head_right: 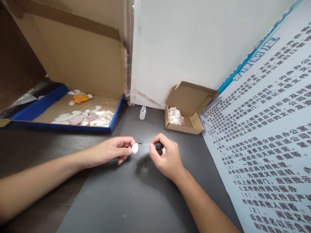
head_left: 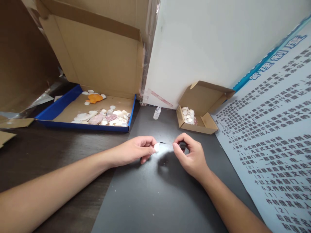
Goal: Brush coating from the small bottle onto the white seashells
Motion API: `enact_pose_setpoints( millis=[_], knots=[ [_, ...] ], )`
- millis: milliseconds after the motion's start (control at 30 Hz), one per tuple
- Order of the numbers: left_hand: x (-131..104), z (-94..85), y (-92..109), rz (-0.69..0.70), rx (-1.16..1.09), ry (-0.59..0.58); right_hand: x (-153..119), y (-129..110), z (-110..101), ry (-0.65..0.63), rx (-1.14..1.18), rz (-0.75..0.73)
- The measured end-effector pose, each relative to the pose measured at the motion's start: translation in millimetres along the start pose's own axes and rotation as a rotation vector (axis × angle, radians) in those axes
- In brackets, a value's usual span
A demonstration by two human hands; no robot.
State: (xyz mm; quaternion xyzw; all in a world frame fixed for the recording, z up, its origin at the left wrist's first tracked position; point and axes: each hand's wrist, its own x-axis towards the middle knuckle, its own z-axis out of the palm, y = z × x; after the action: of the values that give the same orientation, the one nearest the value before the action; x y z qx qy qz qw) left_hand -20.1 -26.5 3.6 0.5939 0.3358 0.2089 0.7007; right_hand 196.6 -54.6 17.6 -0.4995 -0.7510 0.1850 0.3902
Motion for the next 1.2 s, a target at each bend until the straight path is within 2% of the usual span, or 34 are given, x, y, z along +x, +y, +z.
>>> enact_pose_setpoints(
  millis=[133,300,467,600,767,967,1067,1200],
  knots=[
    [0.5,0.4,1.0,0.002,0.001,-0.001,-0.2,-1.2,-0.3,-0.069,0.012,-0.033],
    [0.3,0.5,2.4,0.0,-0.01,0.0,0.3,-0.8,-1.2,0.015,-0.051,-0.044],
    [0.3,0.8,2.8,0.004,-0.023,0.01,0.9,1.6,1.5,-0.072,-0.008,-0.061],
    [-0.4,0.8,1.1,0.008,-0.028,0.012,0.2,2.9,2.8,-0.032,-0.039,-0.04],
    [-0.4,0.2,0.9,0.022,-0.046,0.03,-1.2,1.5,3.2,-0.134,0.015,-0.09],
    [-0.5,0.1,3.2,0.017,-0.052,0.038,1.2,5.2,2.2,-0.057,-0.022,-0.055],
    [0.3,-0.2,2.0,0.03,-0.072,0.032,0.1,4.1,2.5,-0.095,0.028,-0.099],
    [2.0,-0.8,-0.7,0.02,-0.119,0.054,-1.4,5.6,4.3,-0.116,-0.029,-0.083]
  ],
)
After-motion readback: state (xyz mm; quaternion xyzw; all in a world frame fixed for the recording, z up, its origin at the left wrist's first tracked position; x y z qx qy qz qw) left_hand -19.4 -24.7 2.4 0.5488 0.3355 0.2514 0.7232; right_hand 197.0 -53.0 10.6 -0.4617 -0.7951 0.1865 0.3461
